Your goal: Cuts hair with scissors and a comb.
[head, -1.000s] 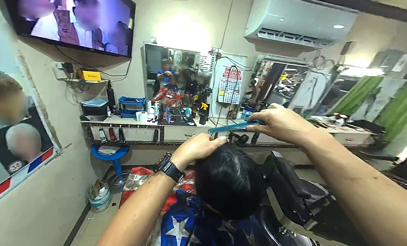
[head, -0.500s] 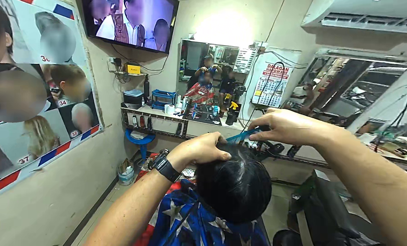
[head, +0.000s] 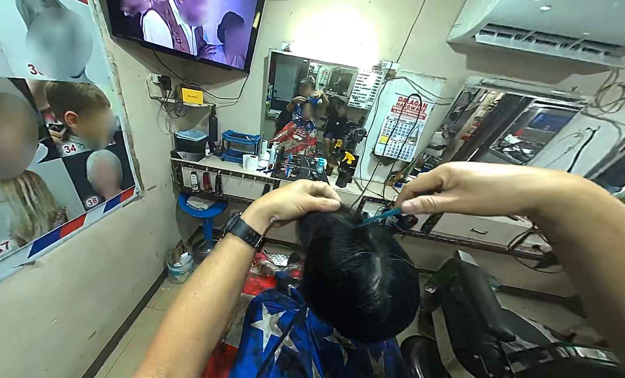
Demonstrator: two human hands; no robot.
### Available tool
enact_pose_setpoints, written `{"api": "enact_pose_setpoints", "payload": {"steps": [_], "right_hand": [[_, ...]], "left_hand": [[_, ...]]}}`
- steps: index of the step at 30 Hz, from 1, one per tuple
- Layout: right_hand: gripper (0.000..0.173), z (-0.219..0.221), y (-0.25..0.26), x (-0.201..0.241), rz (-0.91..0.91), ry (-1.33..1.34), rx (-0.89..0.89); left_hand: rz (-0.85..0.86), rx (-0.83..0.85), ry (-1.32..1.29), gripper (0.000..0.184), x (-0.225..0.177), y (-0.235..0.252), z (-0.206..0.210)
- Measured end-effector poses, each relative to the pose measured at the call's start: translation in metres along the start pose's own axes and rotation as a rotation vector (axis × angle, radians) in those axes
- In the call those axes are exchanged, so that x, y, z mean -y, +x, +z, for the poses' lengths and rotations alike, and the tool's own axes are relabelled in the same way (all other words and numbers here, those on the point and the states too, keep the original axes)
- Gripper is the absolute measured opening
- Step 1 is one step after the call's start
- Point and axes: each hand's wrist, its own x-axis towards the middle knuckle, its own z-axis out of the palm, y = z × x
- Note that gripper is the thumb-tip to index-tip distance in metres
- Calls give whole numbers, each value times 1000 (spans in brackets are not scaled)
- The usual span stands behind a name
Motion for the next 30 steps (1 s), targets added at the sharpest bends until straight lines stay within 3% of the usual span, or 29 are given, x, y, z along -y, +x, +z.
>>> {"api": "enact_pose_setpoints", "payload": {"steps": [1,3,4,5,8,10,12,15,17,21,26,30], "right_hand": [[27,-6,3,7,1,-4,-3],[31,-18,8,22,-28,-35,-40],[31,-24,11,28,-47,-58,-55],[32,-29,14,34,-47,-79,-63],[32,-40,25,58,24,-119,-66],[34,-45,35,68,17,-166,-95],[32,-48,41,74,-22,-188,-198],[31,-43,41,69,4,-155,-480],[36,-36,37,44,63,-234,-625],[28,-6,14,4,100,-330,-422],[29,15,-14,2,114,-111,-136],[25,1,-13,8,-20,109,4]], "left_hand": [[57,-43,-58,32,19,-10,-1],[173,29,-206,81,60,-22,-1],[205,42,-268,92,74,-25,6],[212,79,-258,94,82,-25,15],[292,133,-179,55,66,-13,43],[510,183,-76,51,52,10,51],[672,197,2,35,37,31,57],[615,241,-172,52,29,35,61],[596,261,-324,50,27,34,61],[607,207,-235,52,15,24,49],[647,145,-92,53,2,25,37],[558,137,-354,75,28,28,35]]}}
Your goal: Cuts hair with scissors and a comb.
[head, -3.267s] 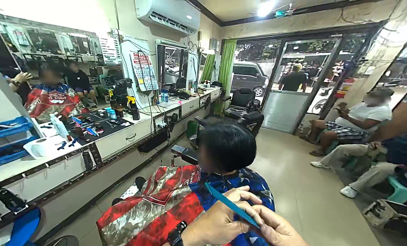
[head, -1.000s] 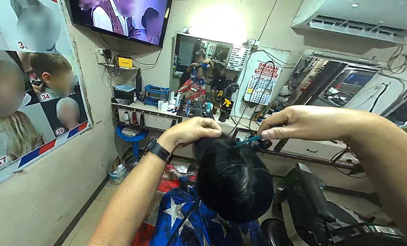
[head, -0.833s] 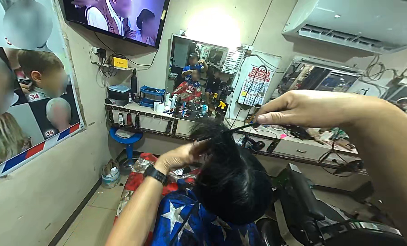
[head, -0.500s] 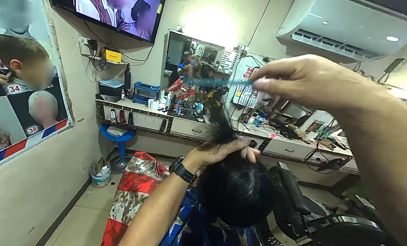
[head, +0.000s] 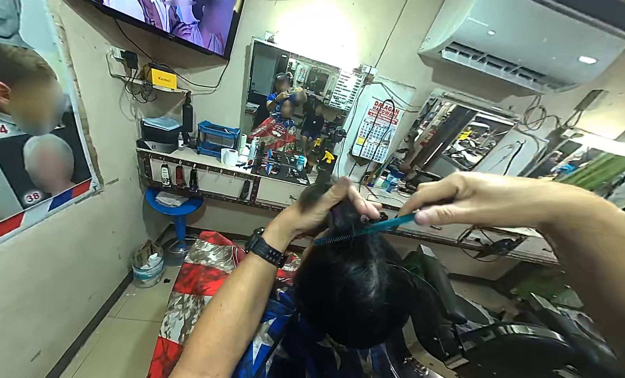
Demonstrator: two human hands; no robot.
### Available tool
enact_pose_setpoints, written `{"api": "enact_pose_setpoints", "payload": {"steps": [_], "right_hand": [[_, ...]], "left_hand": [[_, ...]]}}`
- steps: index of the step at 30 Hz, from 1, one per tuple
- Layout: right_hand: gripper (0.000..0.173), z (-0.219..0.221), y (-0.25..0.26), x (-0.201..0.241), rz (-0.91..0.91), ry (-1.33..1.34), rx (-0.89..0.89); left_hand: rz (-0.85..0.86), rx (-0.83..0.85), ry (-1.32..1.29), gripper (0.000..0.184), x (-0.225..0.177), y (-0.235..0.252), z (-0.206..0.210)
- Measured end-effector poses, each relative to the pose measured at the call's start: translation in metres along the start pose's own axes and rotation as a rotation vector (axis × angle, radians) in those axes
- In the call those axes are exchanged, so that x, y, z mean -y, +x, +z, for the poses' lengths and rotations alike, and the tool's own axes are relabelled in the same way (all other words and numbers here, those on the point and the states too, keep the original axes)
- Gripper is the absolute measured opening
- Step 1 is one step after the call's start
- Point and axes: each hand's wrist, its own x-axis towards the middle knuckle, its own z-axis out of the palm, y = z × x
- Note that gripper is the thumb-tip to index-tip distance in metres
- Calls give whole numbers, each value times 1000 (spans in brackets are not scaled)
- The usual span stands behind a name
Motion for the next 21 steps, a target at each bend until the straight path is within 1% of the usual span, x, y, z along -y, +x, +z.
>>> {"api": "enact_pose_setpoints", "payload": {"steps": [2,3,4,5,6,8,9,10,11,12,13,15,17,18,21], "right_hand": [[33,-12,7,5,-32,4,-13],[36,-17,11,11,-49,-11,-33],[35,-22,14,18,-61,-41,-44],[35,-26,19,26,-71,-79,-51],[34,-29,25,34,-70,-108,-64],[31,-34,37,47,-53,-150,-118],[32,-34,43,52,-60,-159,-190],[32,-34,47,56,-66,-155,-290],[31,-34,50,59,-53,-165,-391],[29,-33,53,56,-43,-202,-474],[29,-31,54,48,-32,-261,-503],[28,-21,51,25,-19,-384,-414],[21,-7,40,8,23,-404,-267],[19,-1,34,5,39,-381,-215],[23,4,16,2,102,-168,-50]], "left_hand": [[-33,19,-126,105,20,-19,-12],[-46,-11,-136,108,28,-29,-14],[-64,-12,-112,104,32,-35,-12],[-72,44,-29,100,27,-34,-6],[-56,87,59,85,20,-27,5],[13,97,159,37,11,-10,25],[48,84,145,41,11,-4,30],[59,66,96,50,11,0,33],[55,56,33,52,10,2,33],[64,31,-49,49,11,3,33],[79,0,-127,46,10,3,33],[94,-57,-118,44,1,2,31],[114,-55,-35,46,-10,3,27],[127,-35,3,46,-14,4,23],[168,-21,82,51,-17,16,9]]}}
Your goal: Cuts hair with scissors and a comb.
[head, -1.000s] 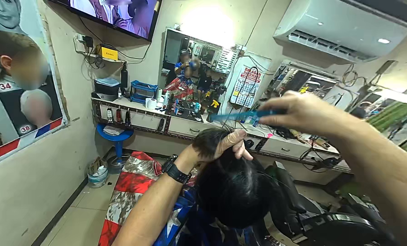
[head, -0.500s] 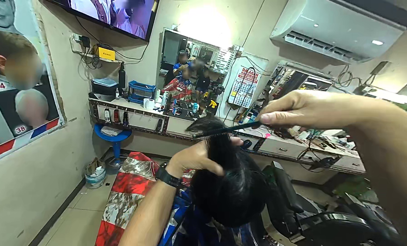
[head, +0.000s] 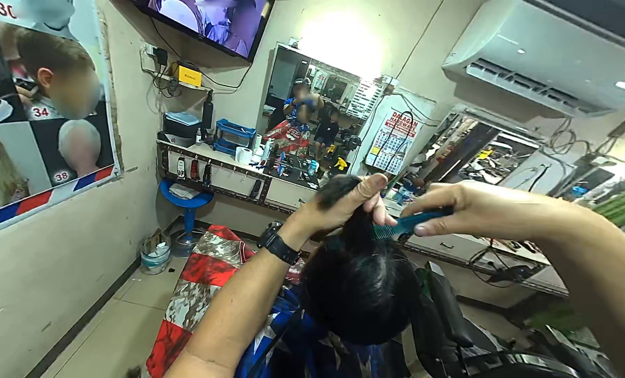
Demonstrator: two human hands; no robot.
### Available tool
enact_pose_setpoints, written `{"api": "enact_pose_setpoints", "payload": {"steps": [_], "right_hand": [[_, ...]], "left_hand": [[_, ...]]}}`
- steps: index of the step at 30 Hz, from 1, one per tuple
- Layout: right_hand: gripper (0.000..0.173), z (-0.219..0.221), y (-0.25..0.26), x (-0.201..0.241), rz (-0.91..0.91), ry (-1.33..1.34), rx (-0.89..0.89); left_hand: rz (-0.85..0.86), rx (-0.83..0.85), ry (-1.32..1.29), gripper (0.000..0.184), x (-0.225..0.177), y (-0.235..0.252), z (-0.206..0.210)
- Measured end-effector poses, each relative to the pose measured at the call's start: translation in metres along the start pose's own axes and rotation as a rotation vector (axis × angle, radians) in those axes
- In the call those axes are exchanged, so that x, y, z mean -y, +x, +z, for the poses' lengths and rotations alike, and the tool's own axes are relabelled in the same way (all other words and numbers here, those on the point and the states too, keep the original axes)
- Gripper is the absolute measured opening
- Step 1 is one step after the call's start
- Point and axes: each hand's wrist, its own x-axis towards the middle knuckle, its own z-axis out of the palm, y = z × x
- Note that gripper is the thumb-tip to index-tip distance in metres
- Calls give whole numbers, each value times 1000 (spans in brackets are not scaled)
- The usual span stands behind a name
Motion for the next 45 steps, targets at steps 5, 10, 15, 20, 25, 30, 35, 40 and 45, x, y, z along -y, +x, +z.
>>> {"api": "enact_pose_setpoints", "payload": {"steps": [5,10,15,20,25,30,35,40,45], "right_hand": [[24,-17,7,-3,-73,186,129],[32,-33,23,8,-25,173,121],[26,-45,29,12,-75,102,96],[22,-50,30,14,-85,91,67],[20,-54,36,28,-91,57,55],[15,-62,42,59,42,95,38],[17,-71,52,83,4,32,17],[15,-79,59,109,-14,-37,6],[16,-83,62,120,34,-1,26]], "left_hand": [[-217,-179,-16,66,36,-2,-15],[-610,-537,-133,66,43,-57,-14],[-460,-570,-202,45,29,-123,-2],[-18,-217,9,52,21,-110,17],[-26,-282,-5,37,6,-60,38],[92,-390,-25,34,-1,-52,28],[142,-450,-78,38,-17,-53,16],[176,-459,-155,35,-24,-54,7],[207,-435,-161,35,-31,-54,1]]}}
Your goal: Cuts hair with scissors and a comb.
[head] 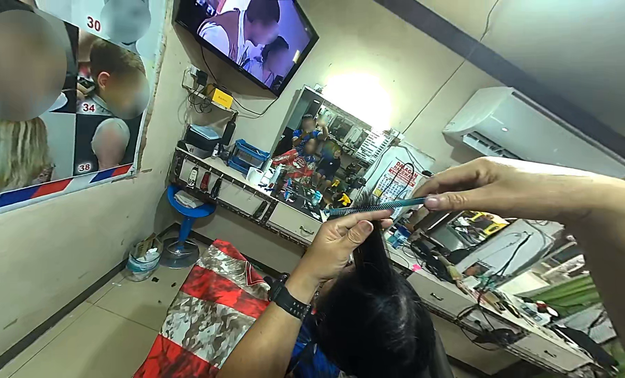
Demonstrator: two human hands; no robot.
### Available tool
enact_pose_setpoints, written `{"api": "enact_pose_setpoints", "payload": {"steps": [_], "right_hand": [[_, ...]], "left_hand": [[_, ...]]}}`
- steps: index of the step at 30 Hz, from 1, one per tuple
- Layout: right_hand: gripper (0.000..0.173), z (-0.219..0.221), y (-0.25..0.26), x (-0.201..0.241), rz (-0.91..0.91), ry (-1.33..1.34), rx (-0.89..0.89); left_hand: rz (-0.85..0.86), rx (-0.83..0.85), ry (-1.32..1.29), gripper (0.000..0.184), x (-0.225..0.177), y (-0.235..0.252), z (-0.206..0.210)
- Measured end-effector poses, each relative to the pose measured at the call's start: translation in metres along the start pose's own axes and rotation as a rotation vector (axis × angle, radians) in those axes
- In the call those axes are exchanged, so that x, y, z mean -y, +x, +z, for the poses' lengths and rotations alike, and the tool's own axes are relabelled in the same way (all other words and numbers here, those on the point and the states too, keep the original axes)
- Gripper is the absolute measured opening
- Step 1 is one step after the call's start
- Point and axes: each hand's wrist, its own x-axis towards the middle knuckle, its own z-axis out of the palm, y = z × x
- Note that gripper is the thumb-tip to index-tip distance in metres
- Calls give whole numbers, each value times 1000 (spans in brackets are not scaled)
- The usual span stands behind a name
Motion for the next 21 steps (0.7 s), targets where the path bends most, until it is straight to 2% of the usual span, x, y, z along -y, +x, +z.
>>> {"api": "enact_pose_setpoints", "payload": {"steps": [21], "right_hand": [[19,-6,6,19,0,-76,-11]], "left_hand": [[-3,42,-77,34,-5,9,-10]]}}
